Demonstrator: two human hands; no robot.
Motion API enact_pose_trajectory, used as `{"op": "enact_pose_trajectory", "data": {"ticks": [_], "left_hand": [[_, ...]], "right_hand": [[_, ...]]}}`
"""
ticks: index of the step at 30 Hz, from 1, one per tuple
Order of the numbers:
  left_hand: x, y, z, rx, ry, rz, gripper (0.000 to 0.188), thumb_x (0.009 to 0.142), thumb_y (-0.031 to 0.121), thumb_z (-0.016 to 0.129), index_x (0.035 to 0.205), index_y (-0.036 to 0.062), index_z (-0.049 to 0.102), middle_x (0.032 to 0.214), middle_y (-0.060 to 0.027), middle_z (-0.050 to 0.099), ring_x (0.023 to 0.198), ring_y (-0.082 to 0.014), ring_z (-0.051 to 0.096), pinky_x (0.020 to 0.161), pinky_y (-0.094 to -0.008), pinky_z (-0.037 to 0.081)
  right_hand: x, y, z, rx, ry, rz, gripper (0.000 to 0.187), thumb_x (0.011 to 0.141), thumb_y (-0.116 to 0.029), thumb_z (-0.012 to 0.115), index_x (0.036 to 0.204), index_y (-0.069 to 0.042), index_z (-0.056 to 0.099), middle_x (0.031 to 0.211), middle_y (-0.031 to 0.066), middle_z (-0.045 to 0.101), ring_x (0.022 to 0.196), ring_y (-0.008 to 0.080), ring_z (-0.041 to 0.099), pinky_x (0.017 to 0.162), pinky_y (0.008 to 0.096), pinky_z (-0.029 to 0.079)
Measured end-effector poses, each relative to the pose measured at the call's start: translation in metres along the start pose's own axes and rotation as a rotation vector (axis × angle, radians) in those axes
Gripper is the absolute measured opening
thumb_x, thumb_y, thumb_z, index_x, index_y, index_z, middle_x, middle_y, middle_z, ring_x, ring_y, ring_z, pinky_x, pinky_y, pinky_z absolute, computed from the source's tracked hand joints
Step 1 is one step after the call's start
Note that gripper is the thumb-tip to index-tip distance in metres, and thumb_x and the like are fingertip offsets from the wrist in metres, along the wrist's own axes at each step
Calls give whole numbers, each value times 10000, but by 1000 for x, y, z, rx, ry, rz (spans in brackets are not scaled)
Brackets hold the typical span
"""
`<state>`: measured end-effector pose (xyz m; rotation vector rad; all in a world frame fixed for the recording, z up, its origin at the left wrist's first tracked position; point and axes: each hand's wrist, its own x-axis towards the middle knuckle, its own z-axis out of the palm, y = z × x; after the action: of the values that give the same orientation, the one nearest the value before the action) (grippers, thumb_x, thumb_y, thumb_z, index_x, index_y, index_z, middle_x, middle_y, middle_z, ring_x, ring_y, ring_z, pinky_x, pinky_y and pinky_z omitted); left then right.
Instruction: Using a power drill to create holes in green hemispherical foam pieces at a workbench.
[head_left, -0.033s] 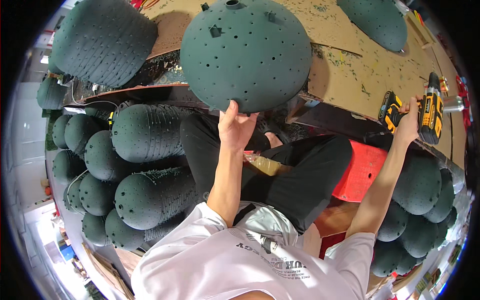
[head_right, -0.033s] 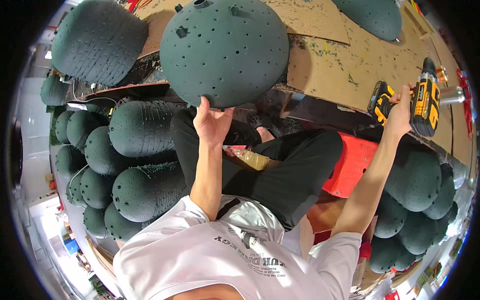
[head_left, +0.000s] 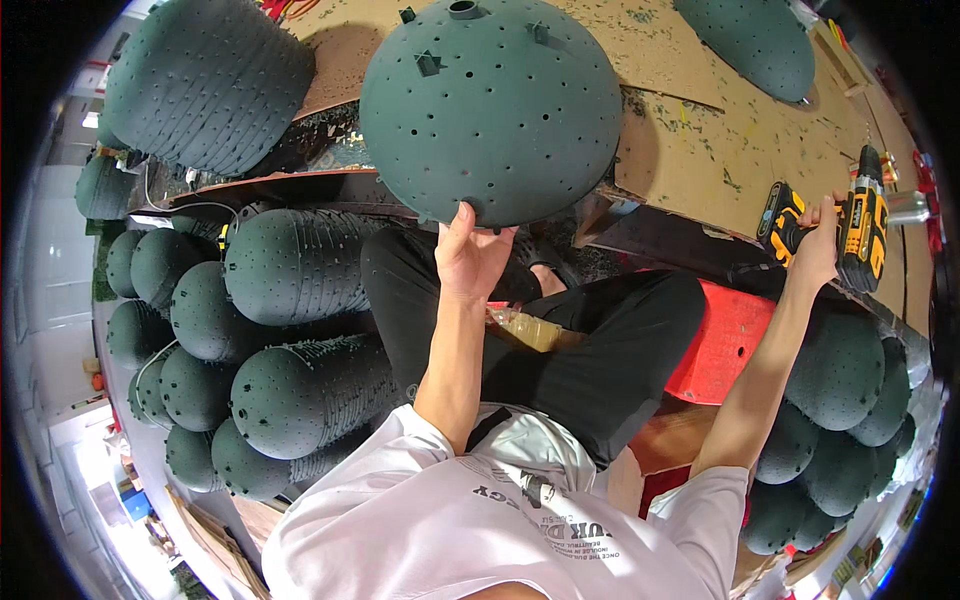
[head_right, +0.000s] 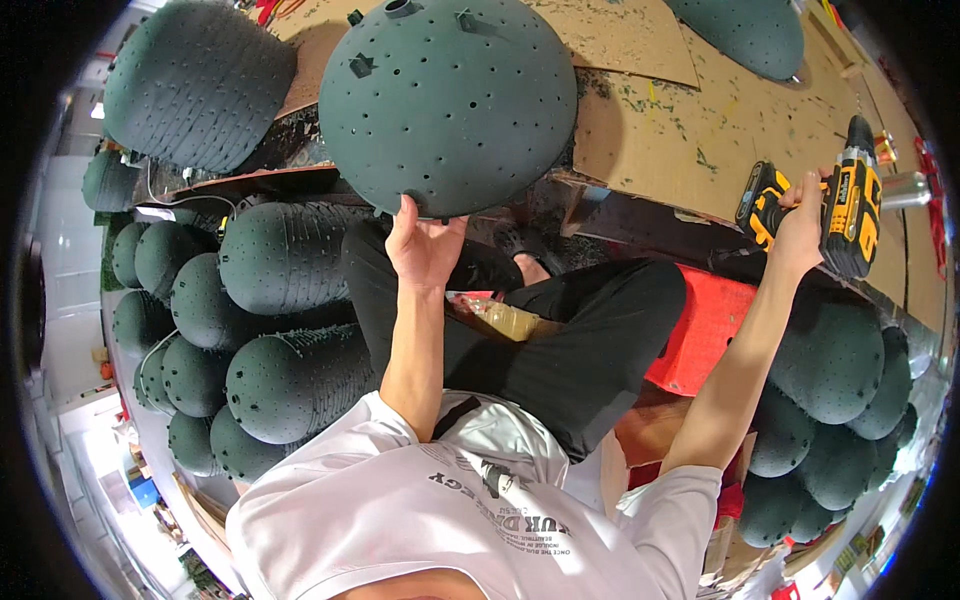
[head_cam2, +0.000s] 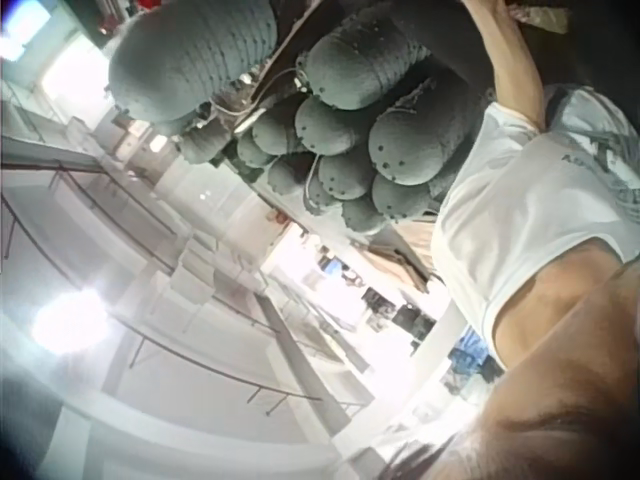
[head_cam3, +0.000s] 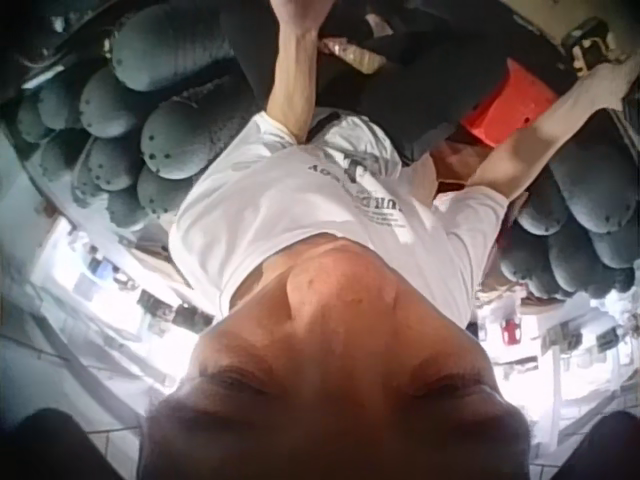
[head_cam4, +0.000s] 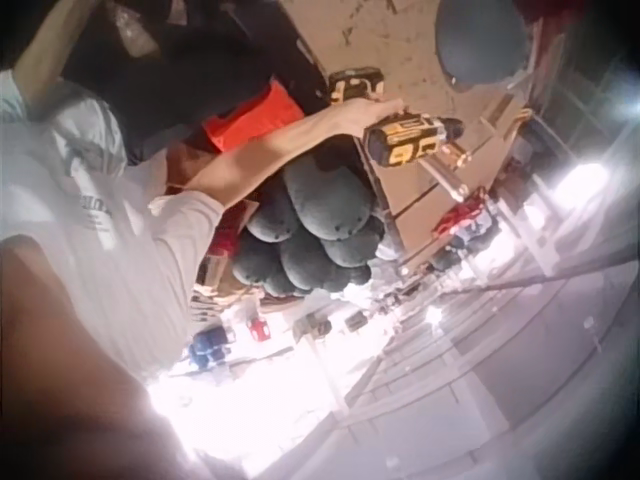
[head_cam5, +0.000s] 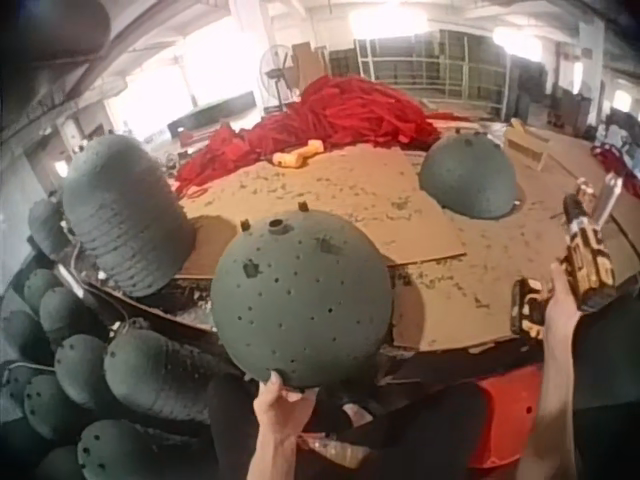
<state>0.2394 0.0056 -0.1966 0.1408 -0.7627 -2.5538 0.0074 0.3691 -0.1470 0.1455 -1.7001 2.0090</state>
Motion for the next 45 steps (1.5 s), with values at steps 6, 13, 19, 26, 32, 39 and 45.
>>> {"op": "enact_pose_trajectory", "data": {"ticks": [6, 13, 19, 26, 32, 39, 45], "left_hand": [[0, 2, 5, -15, 5, 0, 598, 895, 300, 722, 1412, 139, 468, 1402, -64, 532, 1329, -312, 470, 1115, -561, 346], [12, 14, -7, -30, -5, 7, 601, 894, 284, 734, 1418, 196, 454, 1380, -6, 542, 1297, -249, 508, 1057, -489, 422], [26, 31, -18, -66, -140, 20, 615, 885, 292, 738, 1422, 194, 455, 1373, -9, 564, 1303, -239, 512, 1101, -488, 396], [47, 63, -32, -173, -313, -4, 480, 942, 310, 656, 1385, 164, 542, 1418, -32, 563, 1331, -248, 503, 1122, -498, 388], [60, 88, -55, -172, -253, -75, 488, 993, 391, 565, 1402, 128, 523, 1447, -61, 531, 1335, -269, 493, 1101, -501, 400], [60, 103, -49, -174, -36, -17, 500, 991, 418, 578, 1384, 111, 536, 1428, -77, 538, 1314, -277, 497, 1124, -500, 368], [59, 116, -38, -239, 176, -36, 472, 974, 421, 614, 1296, 76, 608, 1370, -94, 586, 1267, -264, 537, 1101, -465, 409]], "right_hand": [[-3, 1, 1, -48, -2, -12, 144, 953, -13, 599, 1093, -10, 564, 647, -6, 456, 539, 92, 447, 519, 246, 376], [-6, -2, 2, -83, 36, -11, 166, 946, -2, 606, 1108, -7, 570, 710, 2, 485, 601, 79, 454, 563, 250, 402], [-8, -3, 4, -88, 39, -33, 190, 943, -3, 601, 1129, 2, 564, 686, 0, 467, 575, 88, 440, 555, 251, 396], [-9, -3, 7, -101, 70, -21, 199, 946, -3, 598, 1141, 15, 561, 683, -1, 453, 576, 85, 426, 540, 250, 379], [-8, -1, 3, -51, 63, -51, 213, 912, 23, 629, 1119, 19, 577, 804, 44, 567, 535, 92, 461, 505, 248, 398], [-11, -6, 9, -87, 75, -45, 180, 939, 7, 605, 1115, 10, 566, 678, -2, 455, 565, 85, 429, 528, 245, 380], [-10, -6, 8, -57, 69, -57, 201, 921, 12, 621, 1117, 20, 575, 681, 14, 490, 546, 89, 450, 525, 237, 384]]}}
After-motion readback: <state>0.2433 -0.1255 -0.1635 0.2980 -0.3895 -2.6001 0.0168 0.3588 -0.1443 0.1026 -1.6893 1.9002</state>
